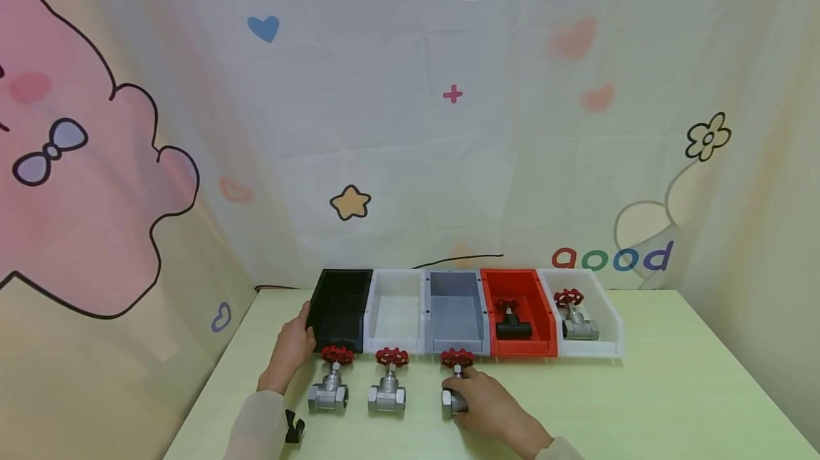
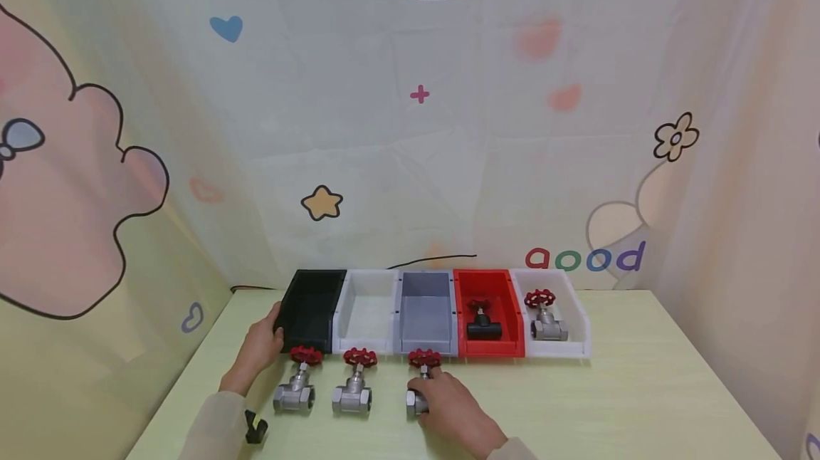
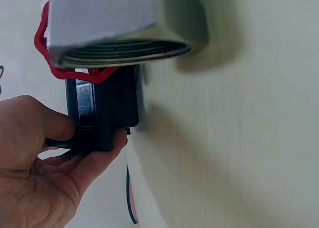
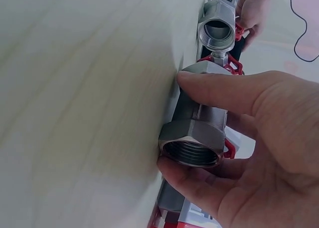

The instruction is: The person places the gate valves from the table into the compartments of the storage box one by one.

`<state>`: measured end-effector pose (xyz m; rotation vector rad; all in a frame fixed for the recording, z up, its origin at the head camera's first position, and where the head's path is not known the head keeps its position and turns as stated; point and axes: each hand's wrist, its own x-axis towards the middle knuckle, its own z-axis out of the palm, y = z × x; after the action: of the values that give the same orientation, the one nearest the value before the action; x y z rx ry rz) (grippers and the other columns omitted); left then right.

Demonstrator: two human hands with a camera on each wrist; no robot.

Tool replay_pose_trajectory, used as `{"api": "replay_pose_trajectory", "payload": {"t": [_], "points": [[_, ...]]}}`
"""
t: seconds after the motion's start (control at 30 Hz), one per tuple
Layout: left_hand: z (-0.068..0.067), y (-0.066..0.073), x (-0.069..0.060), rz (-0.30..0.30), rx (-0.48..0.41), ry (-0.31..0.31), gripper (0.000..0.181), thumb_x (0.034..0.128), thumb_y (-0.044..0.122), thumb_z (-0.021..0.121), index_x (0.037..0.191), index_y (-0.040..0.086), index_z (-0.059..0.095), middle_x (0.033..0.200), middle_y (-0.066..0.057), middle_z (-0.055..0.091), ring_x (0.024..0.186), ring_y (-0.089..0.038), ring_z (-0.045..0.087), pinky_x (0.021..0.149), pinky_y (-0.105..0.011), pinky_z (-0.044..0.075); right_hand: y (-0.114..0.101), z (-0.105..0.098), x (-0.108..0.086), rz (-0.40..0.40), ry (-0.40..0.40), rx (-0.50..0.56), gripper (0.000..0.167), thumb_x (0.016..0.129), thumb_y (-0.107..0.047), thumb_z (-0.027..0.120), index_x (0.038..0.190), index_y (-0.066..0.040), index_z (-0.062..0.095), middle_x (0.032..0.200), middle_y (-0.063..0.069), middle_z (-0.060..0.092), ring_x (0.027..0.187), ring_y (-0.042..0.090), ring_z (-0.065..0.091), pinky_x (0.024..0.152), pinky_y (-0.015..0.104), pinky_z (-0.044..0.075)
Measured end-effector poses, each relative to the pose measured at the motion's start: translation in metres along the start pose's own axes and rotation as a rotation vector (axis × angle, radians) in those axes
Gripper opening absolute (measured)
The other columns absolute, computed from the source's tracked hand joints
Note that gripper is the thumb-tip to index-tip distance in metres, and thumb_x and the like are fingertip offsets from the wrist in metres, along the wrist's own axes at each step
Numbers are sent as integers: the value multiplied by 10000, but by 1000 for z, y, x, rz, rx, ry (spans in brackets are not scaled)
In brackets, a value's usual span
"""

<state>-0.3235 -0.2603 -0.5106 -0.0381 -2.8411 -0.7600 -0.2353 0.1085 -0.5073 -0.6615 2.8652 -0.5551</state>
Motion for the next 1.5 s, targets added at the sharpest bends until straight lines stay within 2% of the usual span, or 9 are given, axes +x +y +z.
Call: {"api": "replay_pose_trajectory", "payload": {"t": [0.57, 0.9, 1.13, 1.3, 1.5], "points": [[0, 2, -1, 4, -12, 8, 604, 938, 0, 514, 1498, -74, 300, 845, -271, 657, 538, -183, 459, 523, -322, 378, 2, -1, 1, 0, -12, 30, 460, 763, -183, 822, 1204, -174, 693, 1093, 56, 608, 941, 191, 559, 858, 451, 527], [0, 2, -4, -3, -15, -10, 610, 945, 5, 509, 1508, -64, 287, 740, -203, 613, 511, -173, 424, 506, -307, 345, -1, -3, -2, -20, -25, 30, 473, 756, -181, 827, 1210, -175, 696, 1108, 69, 610, 948, 192, 560, 859, 444, 523], [-1, 2, -1, 11, 8, 8, 608, 937, 9, 522, 1499, -69, 303, 876, -281, 660, 578, -197, 492, 556, -359, 424, -8, -11, -3, -13, -26, 22, 470, 776, -169, 813, 1229, -187, 688, 1103, 66, 602, 922, 175, 528, 855, 432, 535], [0, 1, -1, 18, 11, 12, 604, 929, 4, 525, 1489, -79, 313, 927, -314, 662, 596, -212, 512, 574, -389, 448, -11, -15, -5, -55, 20, -16, 486, 760, -160, 827, 1226, -191, 690, 1124, 91, 608, 936, 185, 539, 836, 414, 540], [0, 1, -1, 16, 6, 21, 602, 930, 8, 529, 1490, -71, 323, 937, -317, 665, 603, -221, 531, 584, -399, 460, -12, -21, -9, -137, 93, -51, 493, 739, -154, 839, 1210, -184, 695, 1046, 49, 599, 863, 142, 507, 727, 315, 499]]}}
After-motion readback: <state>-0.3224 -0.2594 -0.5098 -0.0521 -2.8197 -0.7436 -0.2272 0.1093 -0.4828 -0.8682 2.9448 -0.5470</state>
